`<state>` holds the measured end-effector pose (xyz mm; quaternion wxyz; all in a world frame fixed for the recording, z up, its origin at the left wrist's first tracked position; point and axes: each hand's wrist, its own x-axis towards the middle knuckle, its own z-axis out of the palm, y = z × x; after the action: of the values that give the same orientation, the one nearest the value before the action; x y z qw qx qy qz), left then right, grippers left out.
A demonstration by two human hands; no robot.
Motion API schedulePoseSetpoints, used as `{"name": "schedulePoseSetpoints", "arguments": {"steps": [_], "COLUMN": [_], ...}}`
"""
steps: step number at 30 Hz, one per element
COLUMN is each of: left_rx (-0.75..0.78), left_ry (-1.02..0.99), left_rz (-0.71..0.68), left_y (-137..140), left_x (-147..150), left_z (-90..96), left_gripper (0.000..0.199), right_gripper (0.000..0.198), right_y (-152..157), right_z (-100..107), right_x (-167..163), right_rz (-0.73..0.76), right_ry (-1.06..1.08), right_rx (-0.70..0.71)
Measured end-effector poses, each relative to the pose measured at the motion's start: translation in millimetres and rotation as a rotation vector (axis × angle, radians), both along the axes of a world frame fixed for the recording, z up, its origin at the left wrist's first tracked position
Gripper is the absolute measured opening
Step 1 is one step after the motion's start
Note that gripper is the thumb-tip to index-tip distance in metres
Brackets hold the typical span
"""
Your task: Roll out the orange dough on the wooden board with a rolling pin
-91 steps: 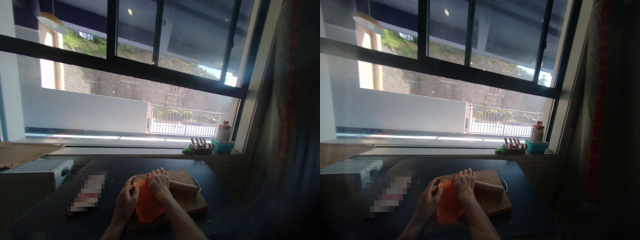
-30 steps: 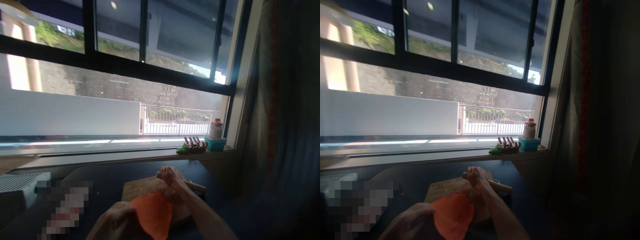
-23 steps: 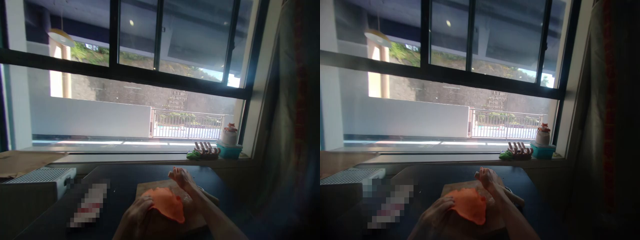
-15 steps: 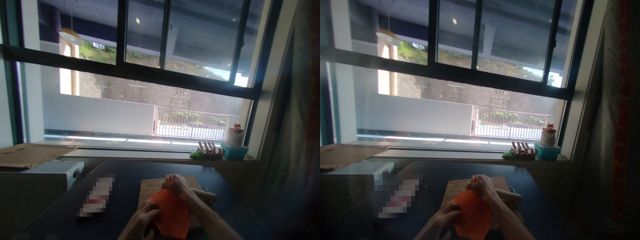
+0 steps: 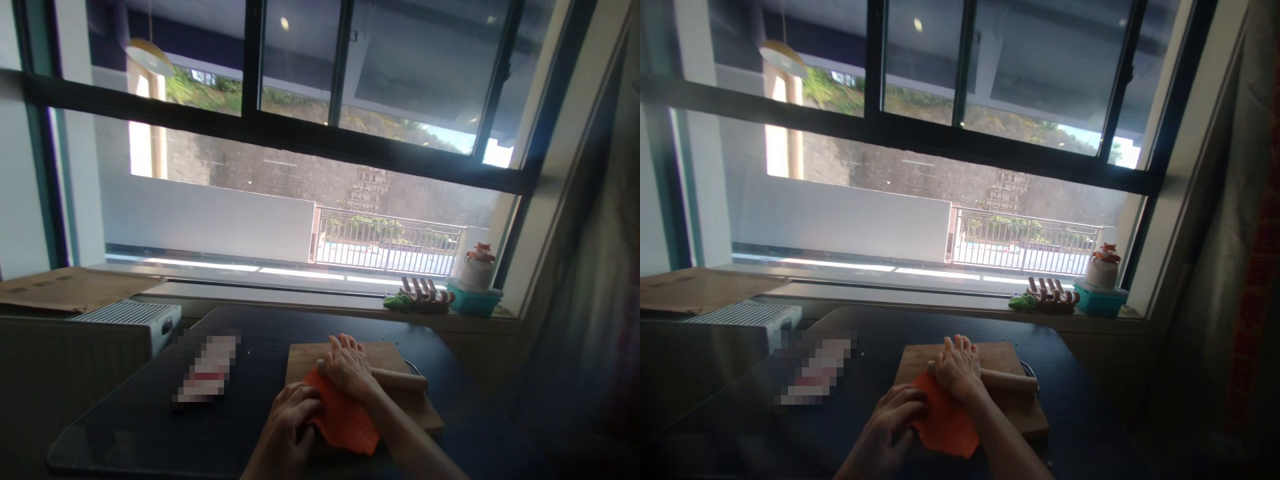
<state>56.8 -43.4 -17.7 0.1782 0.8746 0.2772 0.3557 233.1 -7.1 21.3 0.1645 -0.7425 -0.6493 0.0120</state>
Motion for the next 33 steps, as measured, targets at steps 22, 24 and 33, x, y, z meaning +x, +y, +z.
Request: {"name": "schedulePoseSetpoints", "arguments": {"steps": [22, 24, 33], "left_rx": [-0.012, 0.002, 0.053], "left_ry": [-0.045, -0.041, -0.066], "left_rz": [0.188, 0.219, 0.266], "left_y": [-5, -3, 0], "left_x": [-2, -1, -2], "left_z": [3.4, 1.6, -1.8], "left_gripper": [0.028, 0.026, 0.024], "right_gripper": [0.042, 0.041, 0.045], "right_y": [10, 17, -12], "right_z": [7, 9, -2], "right_x": [-6, -4, -17], "right_rz": [-0.010, -0.027, 0.029], "right_ry": [-0.091, -0.081, -0.092], "right_rx": [-0.035, -0.070, 0.058]}}
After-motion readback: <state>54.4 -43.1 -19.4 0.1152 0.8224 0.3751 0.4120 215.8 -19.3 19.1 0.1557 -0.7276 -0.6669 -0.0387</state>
